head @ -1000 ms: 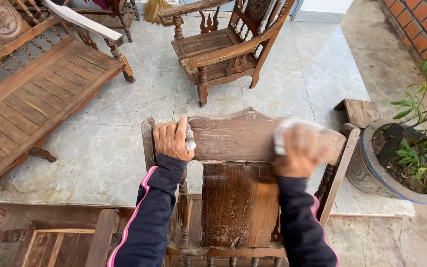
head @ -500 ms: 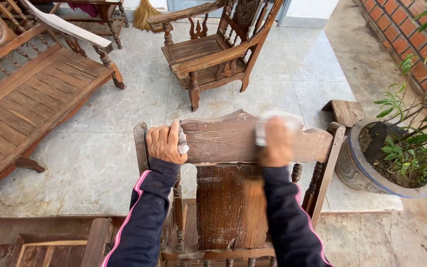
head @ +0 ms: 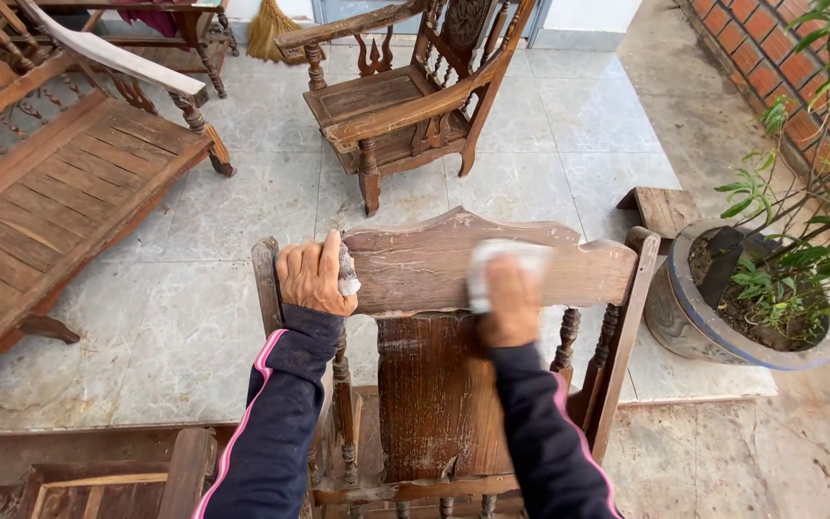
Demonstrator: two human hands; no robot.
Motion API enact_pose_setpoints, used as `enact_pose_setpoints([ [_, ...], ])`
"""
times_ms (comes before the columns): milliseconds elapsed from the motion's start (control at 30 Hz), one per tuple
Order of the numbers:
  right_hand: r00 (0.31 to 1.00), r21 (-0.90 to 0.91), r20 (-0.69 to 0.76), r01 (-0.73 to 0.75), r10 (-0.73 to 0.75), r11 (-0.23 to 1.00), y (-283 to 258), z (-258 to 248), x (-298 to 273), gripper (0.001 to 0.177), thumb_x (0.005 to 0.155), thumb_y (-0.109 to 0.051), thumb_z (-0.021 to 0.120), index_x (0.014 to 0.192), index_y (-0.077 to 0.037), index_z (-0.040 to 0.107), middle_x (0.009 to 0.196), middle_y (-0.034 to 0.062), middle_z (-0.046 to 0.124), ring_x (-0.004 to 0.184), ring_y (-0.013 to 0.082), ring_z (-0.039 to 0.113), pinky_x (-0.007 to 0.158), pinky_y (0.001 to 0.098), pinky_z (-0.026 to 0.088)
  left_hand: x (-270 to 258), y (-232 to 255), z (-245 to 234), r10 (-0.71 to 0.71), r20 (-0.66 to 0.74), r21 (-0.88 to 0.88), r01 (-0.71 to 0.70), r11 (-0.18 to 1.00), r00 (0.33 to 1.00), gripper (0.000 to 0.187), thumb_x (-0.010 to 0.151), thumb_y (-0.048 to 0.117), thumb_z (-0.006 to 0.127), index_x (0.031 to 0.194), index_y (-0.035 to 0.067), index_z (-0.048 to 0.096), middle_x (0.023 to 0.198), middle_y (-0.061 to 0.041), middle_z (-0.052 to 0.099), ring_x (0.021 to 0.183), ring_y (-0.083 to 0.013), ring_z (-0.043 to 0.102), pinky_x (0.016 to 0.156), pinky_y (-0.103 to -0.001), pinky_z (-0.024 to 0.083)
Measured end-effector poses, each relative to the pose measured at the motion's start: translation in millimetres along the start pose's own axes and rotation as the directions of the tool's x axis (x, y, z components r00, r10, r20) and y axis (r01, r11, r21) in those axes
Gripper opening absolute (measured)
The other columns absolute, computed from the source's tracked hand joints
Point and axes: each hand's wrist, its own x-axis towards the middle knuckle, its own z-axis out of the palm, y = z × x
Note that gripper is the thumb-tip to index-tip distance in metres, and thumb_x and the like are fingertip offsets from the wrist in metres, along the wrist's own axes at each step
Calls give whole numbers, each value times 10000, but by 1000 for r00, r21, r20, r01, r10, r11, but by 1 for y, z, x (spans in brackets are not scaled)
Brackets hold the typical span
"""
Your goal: Sanding a wooden chair with sandpaper and a scraper to prepare it for refinishing.
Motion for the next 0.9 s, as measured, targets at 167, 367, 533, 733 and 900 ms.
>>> enact_pose_setpoints([
  [167, 916, -133, -210, -373, 341, 918, 30, 9, -26, 718, 845, 195, 515, 1529, -20, 480, 1564, 230, 499, 1475, 379, 483, 1232, 475, 434, 0, 3, -1, -19, 20, 28, 18, 999, 1000, 645, 772, 235, 630, 1370, -2, 591, 1027, -157, 623, 1012, -343, 596, 1049, -530, 415],
  [367, 1000, 46, 8, -25, 25, 999, -97, 47, -30, 660, 918, 23, 618, 1548, -45, 434, 1585, 173, 458, 1482, 312, 455, 1228, 490, 373, 1, 0, 0, 2, 4, 30, -2, 1000, 1000, 609, 796, 218, 628, 1361, -10, 604, 998, -160, 624, 965, -348, 596, 1011, -535, 430],
  [533, 990, -81, 120, 82, -72, 993, 5, 1, -47, 716, 871, 103, 581, 1556, -32, 421, 1617, 134, 455, 1524, 257, 415, 1277, 422, 327, 8, 5, -7, 20, -16, -3, -20, 1000, 1000, 545, 838, 218, 621, 1331, -14, 613, 1001, -180, 621, 958, -375, 593, 984, -531, 443],
  [733, 902, -71, -118, -425, 415, 902, 23, -37, -45, 614, 865, 121, 582, 1468, 15, 543, 1531, 251, 512, 1456, 403, 427, 1190, 453, 405, 4, 11, -7, 4, -18, 47, -3, 999, 1000, 482, 897, 217, 634, 1327, -2, 630, 1007, -166, 615, 973, -366, 591, 1020, -535, 437],
  [900, 987, -133, -17, -158, 157, 978, 24, 2, -36, 596, 814, 199, 496, 1389, 61, 564, 1455, 269, 549, 1411, 377, 492, 1177, 585, 406, 5, 6, -4, 3, -16, 56, -2, 998, 1000, 486, 893, 194, 628, 1338, -1, 631, 1007, -170, 615, 959, -369, 588, 1019, -532, 429],
])
